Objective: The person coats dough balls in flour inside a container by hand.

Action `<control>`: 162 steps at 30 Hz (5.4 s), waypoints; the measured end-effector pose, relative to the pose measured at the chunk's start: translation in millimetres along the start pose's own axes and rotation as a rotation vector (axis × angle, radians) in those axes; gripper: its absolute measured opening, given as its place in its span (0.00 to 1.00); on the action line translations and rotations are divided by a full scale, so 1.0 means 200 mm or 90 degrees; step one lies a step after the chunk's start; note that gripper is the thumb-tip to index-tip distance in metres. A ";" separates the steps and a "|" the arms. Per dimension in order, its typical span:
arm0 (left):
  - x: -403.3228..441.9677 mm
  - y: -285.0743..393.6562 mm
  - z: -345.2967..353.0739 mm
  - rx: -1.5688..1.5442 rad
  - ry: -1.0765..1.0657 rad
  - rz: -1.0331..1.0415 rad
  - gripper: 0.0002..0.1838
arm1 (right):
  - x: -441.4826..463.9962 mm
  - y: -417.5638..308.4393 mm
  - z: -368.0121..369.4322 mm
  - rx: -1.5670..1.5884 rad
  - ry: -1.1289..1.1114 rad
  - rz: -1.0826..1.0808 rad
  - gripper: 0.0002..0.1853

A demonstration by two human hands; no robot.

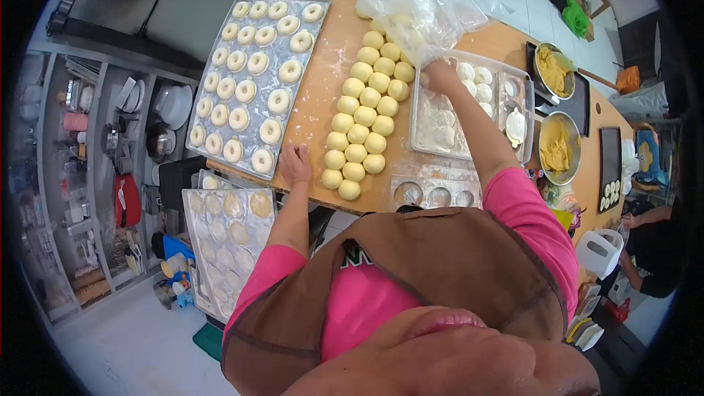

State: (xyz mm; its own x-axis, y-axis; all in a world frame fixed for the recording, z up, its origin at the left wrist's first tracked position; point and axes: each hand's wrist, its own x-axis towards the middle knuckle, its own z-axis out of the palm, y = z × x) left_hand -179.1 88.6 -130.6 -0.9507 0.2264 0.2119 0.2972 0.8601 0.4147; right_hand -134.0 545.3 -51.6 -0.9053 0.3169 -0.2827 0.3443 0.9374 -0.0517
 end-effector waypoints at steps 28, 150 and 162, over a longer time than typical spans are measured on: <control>0.00 0.01 -0.01 -0.003 0.014 0.000 0.15 | -0.04 -0.05 0.08 -0.020 0.140 0.074 0.18; 0.02 0.00 -0.05 -0.012 -0.008 -0.038 0.11 | 1.48 -0.48 -0.05 -0.167 0.179 -0.222 0.19; 0.02 0.00 -0.04 -0.031 0.001 -0.031 0.12 | 1.37 -0.55 -0.21 -0.098 0.155 -0.172 0.20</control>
State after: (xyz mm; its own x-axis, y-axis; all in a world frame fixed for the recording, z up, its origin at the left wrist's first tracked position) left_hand -181.8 86.1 -121.5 -0.9640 0.1845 0.1917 0.2549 0.8464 0.4675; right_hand -429.6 535.6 -83.8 -0.9971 0.0629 -0.0424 0.0605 0.9966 0.0562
